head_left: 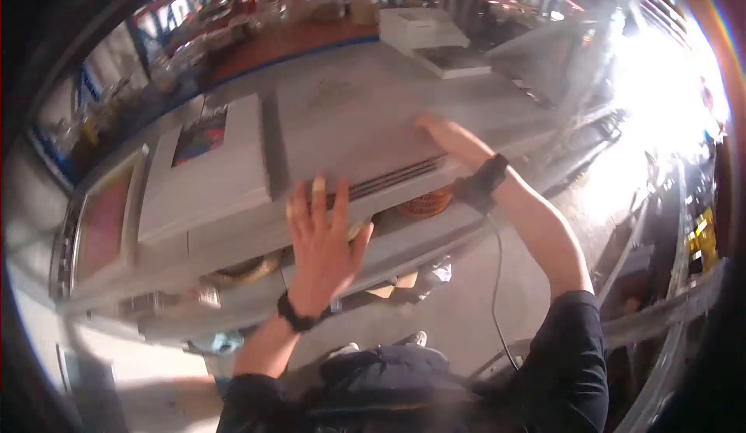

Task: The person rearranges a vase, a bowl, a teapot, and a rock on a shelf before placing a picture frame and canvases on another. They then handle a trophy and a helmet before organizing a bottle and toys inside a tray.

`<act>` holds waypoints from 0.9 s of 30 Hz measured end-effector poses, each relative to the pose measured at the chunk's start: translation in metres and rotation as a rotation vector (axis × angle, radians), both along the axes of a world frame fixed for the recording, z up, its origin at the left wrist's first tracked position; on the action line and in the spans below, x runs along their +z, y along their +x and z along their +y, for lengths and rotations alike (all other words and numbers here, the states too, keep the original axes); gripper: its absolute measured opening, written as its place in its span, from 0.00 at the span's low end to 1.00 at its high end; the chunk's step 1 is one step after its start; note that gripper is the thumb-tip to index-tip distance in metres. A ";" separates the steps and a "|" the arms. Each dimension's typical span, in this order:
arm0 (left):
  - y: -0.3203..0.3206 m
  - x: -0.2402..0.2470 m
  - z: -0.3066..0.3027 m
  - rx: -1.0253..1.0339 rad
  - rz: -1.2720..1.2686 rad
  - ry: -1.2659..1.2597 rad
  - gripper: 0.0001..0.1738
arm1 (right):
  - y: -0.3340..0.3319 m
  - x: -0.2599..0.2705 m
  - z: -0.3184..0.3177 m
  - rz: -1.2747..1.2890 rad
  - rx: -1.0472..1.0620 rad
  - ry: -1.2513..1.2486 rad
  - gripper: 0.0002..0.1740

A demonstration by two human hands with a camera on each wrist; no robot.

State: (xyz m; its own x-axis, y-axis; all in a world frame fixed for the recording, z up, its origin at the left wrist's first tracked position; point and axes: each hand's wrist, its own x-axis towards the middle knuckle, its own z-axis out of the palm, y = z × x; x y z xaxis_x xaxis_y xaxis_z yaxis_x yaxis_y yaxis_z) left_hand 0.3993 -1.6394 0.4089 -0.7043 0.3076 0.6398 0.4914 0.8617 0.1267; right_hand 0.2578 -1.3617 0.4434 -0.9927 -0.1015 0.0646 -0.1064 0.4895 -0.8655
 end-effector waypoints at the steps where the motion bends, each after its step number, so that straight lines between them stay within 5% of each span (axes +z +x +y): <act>1: -0.008 0.002 0.010 0.039 -0.021 -0.003 0.41 | -0.006 0.000 0.004 -0.060 -0.082 -0.028 0.25; 4: -0.028 0.003 0.035 0.022 -0.012 -0.137 0.40 | -0.092 -0.035 0.052 0.136 0.175 0.186 0.29; 8: -0.060 0.004 0.043 0.091 0.120 -0.239 0.40 | -0.036 0.021 0.030 0.062 0.010 0.168 0.32; 11: -0.071 0.005 0.037 0.133 0.106 -0.285 0.37 | -0.031 0.020 0.041 -0.066 0.073 0.093 0.30; 13: -0.072 0.007 0.031 0.163 0.071 -0.305 0.36 | -0.043 0.006 0.056 -0.054 0.302 0.015 0.34; 16: -0.051 0.016 0.024 0.057 0.043 -0.201 0.29 | -0.005 0.011 0.083 0.126 0.342 -0.063 0.27; 20: 0.062 0.011 0.016 -0.129 -0.328 0.458 0.18 | 0.108 0.007 0.107 0.072 0.354 -0.543 0.25; 21: 0.088 -0.009 0.004 -0.186 -0.501 0.619 0.17 | 0.120 -0.020 0.127 -0.042 0.354 -0.696 0.28; 22: 0.107 -0.039 -0.011 -0.243 -0.663 0.784 0.16 | 0.140 -0.033 0.139 -0.130 0.331 -0.565 0.30; 24: 0.129 -0.099 -0.020 -0.187 -1.059 1.243 0.16 | 0.171 -0.102 0.151 -0.166 0.545 -0.852 0.25; 26: 0.146 -0.141 -0.025 0.176 -1.079 0.648 0.15 | 0.193 -0.161 0.144 -0.540 0.205 -0.787 0.24; 27: 0.152 -0.150 -0.027 0.156 -1.078 0.643 0.14 | 0.203 -0.219 0.141 -0.511 0.097 -0.701 0.23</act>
